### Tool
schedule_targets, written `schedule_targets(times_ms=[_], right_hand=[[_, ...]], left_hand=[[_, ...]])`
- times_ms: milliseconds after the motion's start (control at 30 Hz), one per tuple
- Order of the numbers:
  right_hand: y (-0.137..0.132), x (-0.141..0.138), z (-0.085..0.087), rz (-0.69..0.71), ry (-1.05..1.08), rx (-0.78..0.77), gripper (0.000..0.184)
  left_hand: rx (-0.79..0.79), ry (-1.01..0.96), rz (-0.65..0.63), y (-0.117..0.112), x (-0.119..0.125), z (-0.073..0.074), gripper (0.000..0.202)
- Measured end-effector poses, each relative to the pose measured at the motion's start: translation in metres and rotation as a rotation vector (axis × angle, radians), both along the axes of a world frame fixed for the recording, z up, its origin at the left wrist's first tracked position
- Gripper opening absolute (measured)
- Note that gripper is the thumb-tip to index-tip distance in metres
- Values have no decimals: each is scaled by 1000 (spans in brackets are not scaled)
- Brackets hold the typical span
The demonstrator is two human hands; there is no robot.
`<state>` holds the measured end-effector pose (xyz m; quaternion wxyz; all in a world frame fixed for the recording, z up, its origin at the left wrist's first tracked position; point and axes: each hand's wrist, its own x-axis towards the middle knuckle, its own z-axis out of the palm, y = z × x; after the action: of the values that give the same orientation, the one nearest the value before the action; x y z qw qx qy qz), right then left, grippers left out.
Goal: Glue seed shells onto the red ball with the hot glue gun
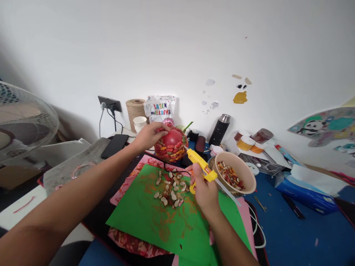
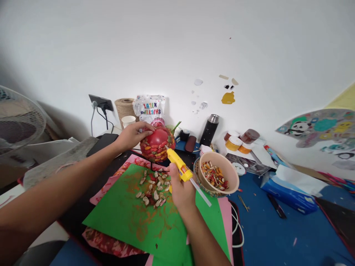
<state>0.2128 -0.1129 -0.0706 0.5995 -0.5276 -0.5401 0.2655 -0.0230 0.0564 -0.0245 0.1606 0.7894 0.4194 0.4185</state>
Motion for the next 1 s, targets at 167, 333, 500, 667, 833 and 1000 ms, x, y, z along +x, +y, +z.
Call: schedule_targets(times_ms=[167, 333, 500, 667, 833, 1000], right_hand=[[1, 1, 2, 14, 31, -50, 71], [1, 0, 3, 7, 60, -57, 74], [0, 3, 8, -25, 108, -73, 75], [1, 6, 10, -71, 194, -88, 76], [3, 9, 13, -44, 223, -80, 73], [0, 7, 9, -52, 198, -129, 73]], left_hand=[[-8, -49, -117, 2, -3, -3, 24], [17, -39, -101, -3, -4, 2, 30], [59, -136, 48, -17, -10, 11, 29], [-19, -453, 164, -29, -18, 4, 27], [-100, -524, 212, -35, -25, -12, 28], [-171, -481, 193, -46, -26, -24, 28]])
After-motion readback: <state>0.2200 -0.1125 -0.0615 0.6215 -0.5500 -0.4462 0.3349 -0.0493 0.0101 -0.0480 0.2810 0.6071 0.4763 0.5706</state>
